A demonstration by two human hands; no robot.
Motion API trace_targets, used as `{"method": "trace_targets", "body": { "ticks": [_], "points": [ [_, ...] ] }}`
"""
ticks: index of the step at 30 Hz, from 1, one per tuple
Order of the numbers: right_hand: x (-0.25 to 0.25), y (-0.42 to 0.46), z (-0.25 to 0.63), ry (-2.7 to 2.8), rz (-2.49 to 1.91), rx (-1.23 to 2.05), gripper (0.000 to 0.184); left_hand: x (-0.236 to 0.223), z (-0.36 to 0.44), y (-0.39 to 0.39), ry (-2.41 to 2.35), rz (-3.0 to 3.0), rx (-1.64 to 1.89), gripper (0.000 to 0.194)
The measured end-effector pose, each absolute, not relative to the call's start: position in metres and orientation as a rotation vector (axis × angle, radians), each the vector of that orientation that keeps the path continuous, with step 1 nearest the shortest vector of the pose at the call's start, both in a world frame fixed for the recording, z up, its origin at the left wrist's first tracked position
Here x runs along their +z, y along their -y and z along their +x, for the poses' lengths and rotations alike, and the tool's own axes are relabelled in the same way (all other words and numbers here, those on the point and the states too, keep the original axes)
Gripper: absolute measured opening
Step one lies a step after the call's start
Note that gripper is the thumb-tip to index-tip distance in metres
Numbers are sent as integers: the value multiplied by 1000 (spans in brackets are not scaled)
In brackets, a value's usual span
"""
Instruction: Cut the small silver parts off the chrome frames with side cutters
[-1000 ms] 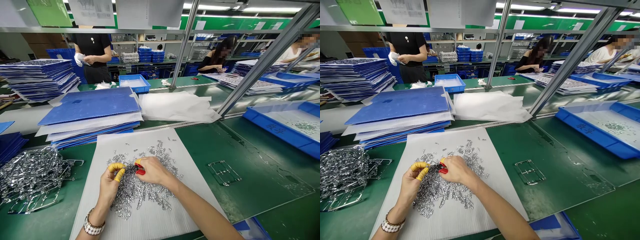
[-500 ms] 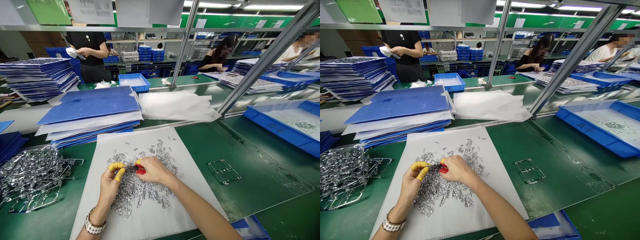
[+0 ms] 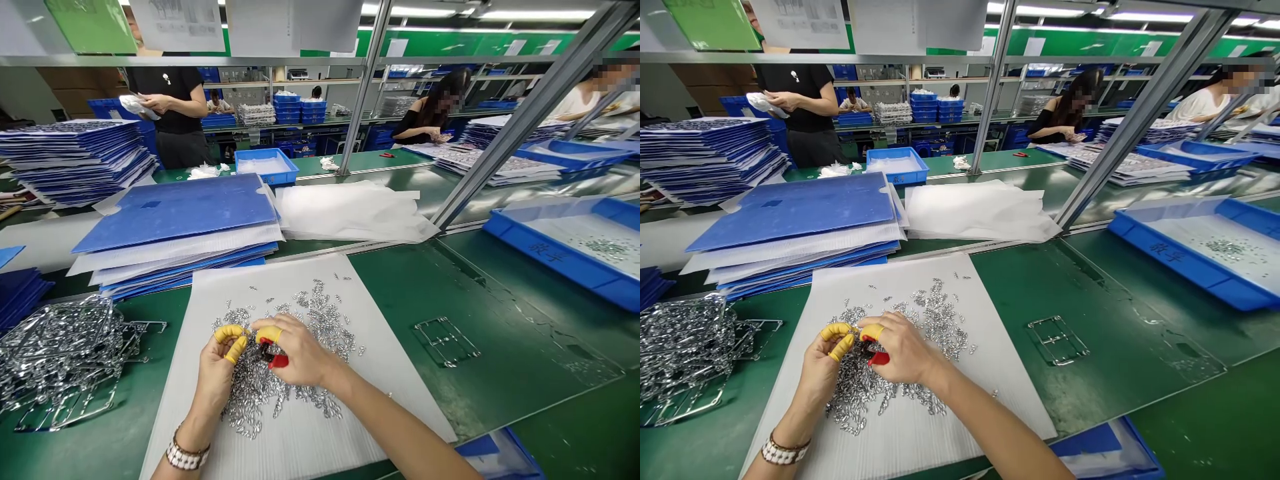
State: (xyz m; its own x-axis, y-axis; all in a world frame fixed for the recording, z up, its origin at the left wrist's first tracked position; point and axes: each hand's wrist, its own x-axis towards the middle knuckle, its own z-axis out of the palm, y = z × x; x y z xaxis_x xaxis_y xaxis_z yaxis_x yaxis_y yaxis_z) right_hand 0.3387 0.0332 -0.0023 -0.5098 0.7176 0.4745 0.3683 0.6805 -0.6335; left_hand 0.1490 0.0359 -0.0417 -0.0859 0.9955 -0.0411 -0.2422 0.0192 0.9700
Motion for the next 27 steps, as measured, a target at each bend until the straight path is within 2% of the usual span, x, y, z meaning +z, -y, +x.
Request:
{"method": "trace_targets", "body": {
  "ticks": [10,17,23,27],
  "points": [
    [-7,-29,340,2368,-792,327,41,-41,149,-35,-1096,879,1345,29],
    [-12,-29,344,2297,-1155,407,33,-37,146,-32,-1073,1029,1398,19],
    [1,-30,347,2257,-1319,496,15,-38,144,-28,-1074,1208,1438,14],
    [6,-29,347,2237,-1323,520,16,-38,143,-26,-1060,1302,1443,11]
  ]
}}
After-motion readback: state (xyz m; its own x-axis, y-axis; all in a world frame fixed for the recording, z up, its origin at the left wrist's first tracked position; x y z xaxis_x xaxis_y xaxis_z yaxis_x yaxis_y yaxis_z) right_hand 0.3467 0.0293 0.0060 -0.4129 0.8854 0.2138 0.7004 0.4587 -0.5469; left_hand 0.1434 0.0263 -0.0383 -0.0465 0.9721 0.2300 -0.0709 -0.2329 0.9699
